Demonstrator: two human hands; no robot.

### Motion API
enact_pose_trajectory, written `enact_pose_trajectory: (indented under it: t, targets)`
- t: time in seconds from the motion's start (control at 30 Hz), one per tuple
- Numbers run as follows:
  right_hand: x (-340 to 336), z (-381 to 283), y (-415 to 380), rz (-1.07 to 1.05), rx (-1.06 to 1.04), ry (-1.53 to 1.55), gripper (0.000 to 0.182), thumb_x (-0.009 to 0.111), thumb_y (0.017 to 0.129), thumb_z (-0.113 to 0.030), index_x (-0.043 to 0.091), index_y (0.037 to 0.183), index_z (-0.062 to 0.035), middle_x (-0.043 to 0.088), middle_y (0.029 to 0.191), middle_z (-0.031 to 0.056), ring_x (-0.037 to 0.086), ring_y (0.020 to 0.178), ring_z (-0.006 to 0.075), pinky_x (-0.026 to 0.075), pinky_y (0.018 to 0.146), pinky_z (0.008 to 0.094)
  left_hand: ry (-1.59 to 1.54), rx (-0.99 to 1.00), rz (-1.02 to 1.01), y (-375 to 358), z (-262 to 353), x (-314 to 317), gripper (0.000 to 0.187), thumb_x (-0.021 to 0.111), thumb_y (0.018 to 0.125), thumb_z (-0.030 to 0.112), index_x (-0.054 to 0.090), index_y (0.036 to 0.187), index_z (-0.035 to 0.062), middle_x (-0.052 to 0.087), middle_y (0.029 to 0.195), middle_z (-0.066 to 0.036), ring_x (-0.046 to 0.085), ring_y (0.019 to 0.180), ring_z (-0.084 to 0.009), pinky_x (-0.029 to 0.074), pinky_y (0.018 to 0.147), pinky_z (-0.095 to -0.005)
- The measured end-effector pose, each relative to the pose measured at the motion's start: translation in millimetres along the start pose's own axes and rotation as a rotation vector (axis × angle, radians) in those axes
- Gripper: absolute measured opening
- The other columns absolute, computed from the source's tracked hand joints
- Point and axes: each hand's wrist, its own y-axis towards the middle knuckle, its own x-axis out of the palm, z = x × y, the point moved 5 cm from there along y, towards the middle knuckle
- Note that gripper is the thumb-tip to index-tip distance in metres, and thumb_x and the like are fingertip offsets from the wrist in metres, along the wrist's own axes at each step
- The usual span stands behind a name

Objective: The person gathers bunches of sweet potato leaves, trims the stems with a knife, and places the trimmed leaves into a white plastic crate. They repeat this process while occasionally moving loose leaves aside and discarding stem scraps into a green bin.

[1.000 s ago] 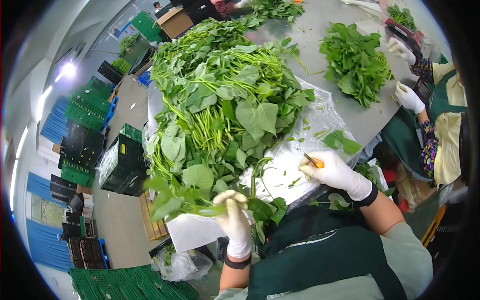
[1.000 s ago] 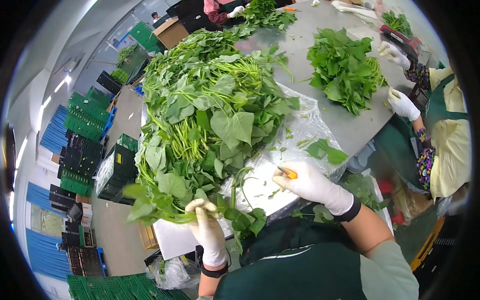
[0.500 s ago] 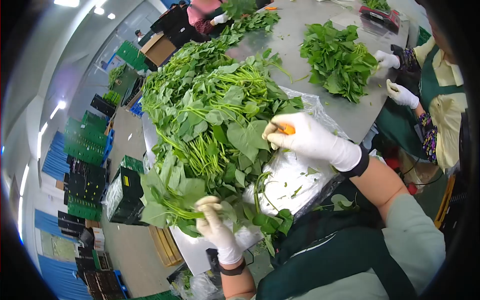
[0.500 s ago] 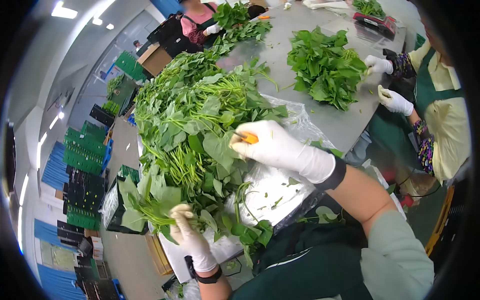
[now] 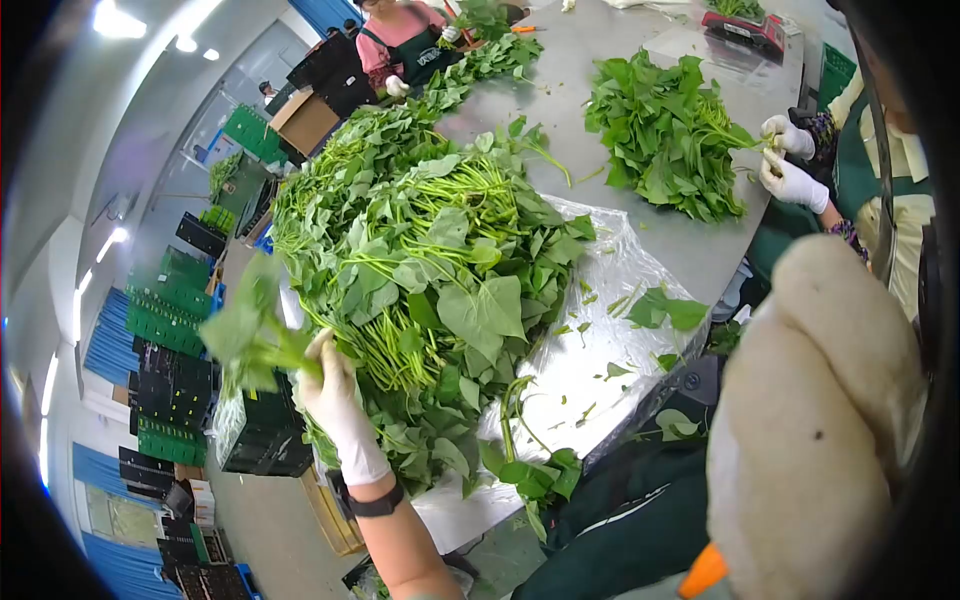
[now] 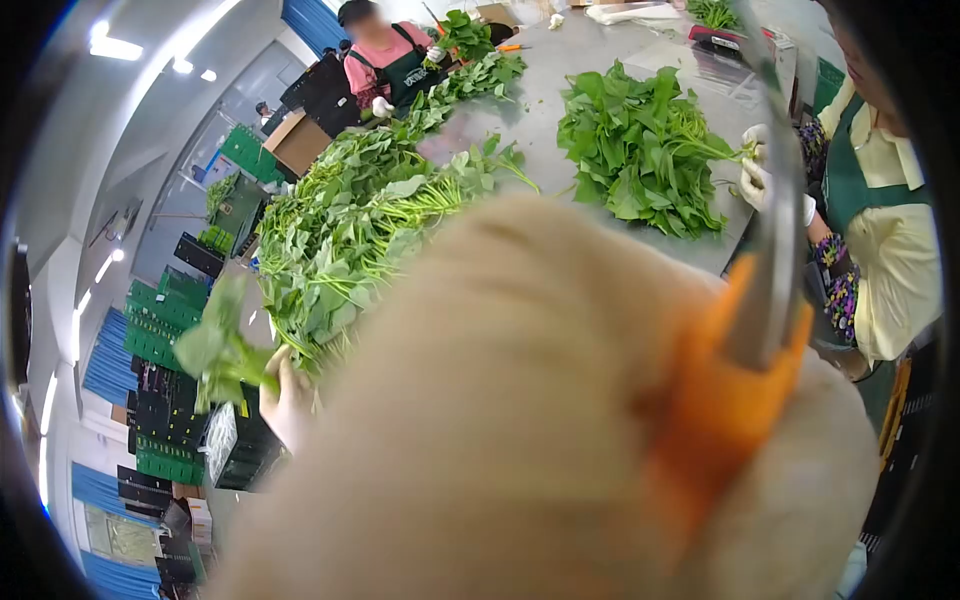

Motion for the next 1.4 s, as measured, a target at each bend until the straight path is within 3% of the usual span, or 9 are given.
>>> enact_pose_trajectory:
  t: [0.03, 0.27, 0.47, 0.57, 0.67, 0.9, 1.03, 1.27, 1.4]
  targets:
    - [20, -86, 11, 0.145, 0.012, 0.079, 0.011, 0.064, 0.09, -0.01, 0.06, 0.091, -0.0003, 0.057, 0.077, 0.0038, 0.057, 0.066, 0.0128, 0.051, 0.067, 0.025, 0.094, 0.035, -0.065, 11, 3, 17, 0.02, 0.055, 0.095, 0.011, 0.066, 0.107, -0.0003, 0.05, 0.071, 0.007, 0.04, 0.057, -0.0022, 0.03, 0.051, -0.017]
    - [-71, 316, -95, -1.131, 0.285, -1.062, 0.006, 0.046, 0.096, -0.011, 0.051, 0.094, -0.0079, 0.06, 0.081, 0.0147, 0.062, 0.062, 0.0211, 0.051, 0.057, 0.0308, 1.026, 0.496, -0.484, 77, -7, 140, 0.021, 0.067, 0.076, 0.011, 0.074, 0.096, 0.0115, 0.068, 0.088, -0.011, 0.065, 0.076, -0.0223, 0.05, 0.069, -0.0319]
    - [-94, 282, -71, -0.996, -0.155, -1.393, 0.013, 0.054, 0.093, -0.017, 0.049, 0.088, -0.0064, 0.054, 0.067, 0.0122, 0.044, 0.035, 0.0182, 0.036, 0.037, 0.031, 1.256, 0.706, -0.718, 92, -4, 162, 0.024, 0.066, 0.071, 0.005, 0.072, 0.092, 0.0134, 0.062, 0.098, -0.011, 0.063, 0.091, -0.0328, 0.051, 0.08, -0.0387]
    - [-109, 255, -59, -0.847, -0.177, -1.389, 0.017, 0.06, 0.09, -0.019, 0.056, 0.093, -0.003, 0.06, 0.076, 0.0146, 0.055, 0.051, 0.0196, 0.045, 0.048, 0.0283, 0.823, 0.633, -0.789, 91, 15, 144, 0.029, 0.063, 0.074, -0.002, 0.064, 0.101, 0.0061, 0.063, 0.097, -0.012, 0.063, 0.09, -0.027, 0.049, 0.079, -0.0343]
    - [-127, 243, -45, -0.698, -0.203, -1.437, 0.015, 0.058, 0.09, -0.015, 0.058, 0.096, -0.0019, 0.062, 0.08, 0.0151, 0.056, 0.053, 0.0187, 0.045, 0.05, 0.0265, 0.024, 0.051, -0.652, 64, 35, 117, 0.032, 0.058, 0.083, -0.002, 0.057, 0.115, 0.001, 0.06, 0.102, -0.004, 0.055, 0.087, -0.0097, 0.046, 0.074, -0.0239]
    - [-164, 266, 0, -0.496, -0.206, -1.885, 0.017, 0.055, 0.094, -0.012, 0.059, 0.107, -0.0019, 0.063, 0.087, 0.0049, 0.047, 0.053, 0.0044, 0.038, 0.049, 0.0184, -1.357, -0.684, -0.628, -83, 35, 104, 0.02, 0.04, 0.103, 0.02, 0.046, 0.112, 0.0032, 0.045, 0.088, -0.004, 0.035, 0.055, -0.0091, 0.033, 0.052, -0.0239]
    - [-170, 295, 13, -0.836, -0.838, -2.122, 0.035, 0.071, 0.086, -0.022, 0.058, 0.11, -0.0002, 0.064, 0.097, 0.0055, 0.06, 0.077, 0.0116, 0.049, 0.071, 0.025, -1.465, -0.89, -0.634, -153, 17, 108, 0.024, 0.048, 0.1, 0.02, 0.047, 0.117, 0.0033, 0.046, 0.09, -0.003, 0.042, 0.058, -0.0079, 0.036, 0.054, -0.0216]
    - [-208, 293, 36, -0.491, -0.468, -2.146, 0.016, 0.063, 0.092, -0.016, 0.06, 0.096, -0.0006, 0.06, 0.077, -0.0008, 0.051, 0.066, 0.0055, 0.043, 0.058, 0.0228, -1.439, -0.86, -0.518, -189, -11, 105, 0.036, 0.052, 0.081, 0.002, 0.05, 0.117, -0.0023, 0.052, 0.11, -0.016, 0.043, 0.063, -0.0132, 0.038, 0.055, -0.0219]
    - [-221, 290, 35, -0.512, -0.674, -2.228, 0.013, 0.061, 0.093, -0.014, 0.06, 0.095, -0.0013, 0.06, 0.074, 0.0007, 0.049, 0.059, 0.0047, 0.041, 0.053, 0.0225, -1.198, -0.642, -0.531, -198, -20, 106, 0.02, 0.051, 0.097, 0.014, 0.052, 0.113, 0.0022, 0.054, 0.112, -0.011, 0.045, 0.064, -0.0101, 0.038, 0.06, -0.0229]
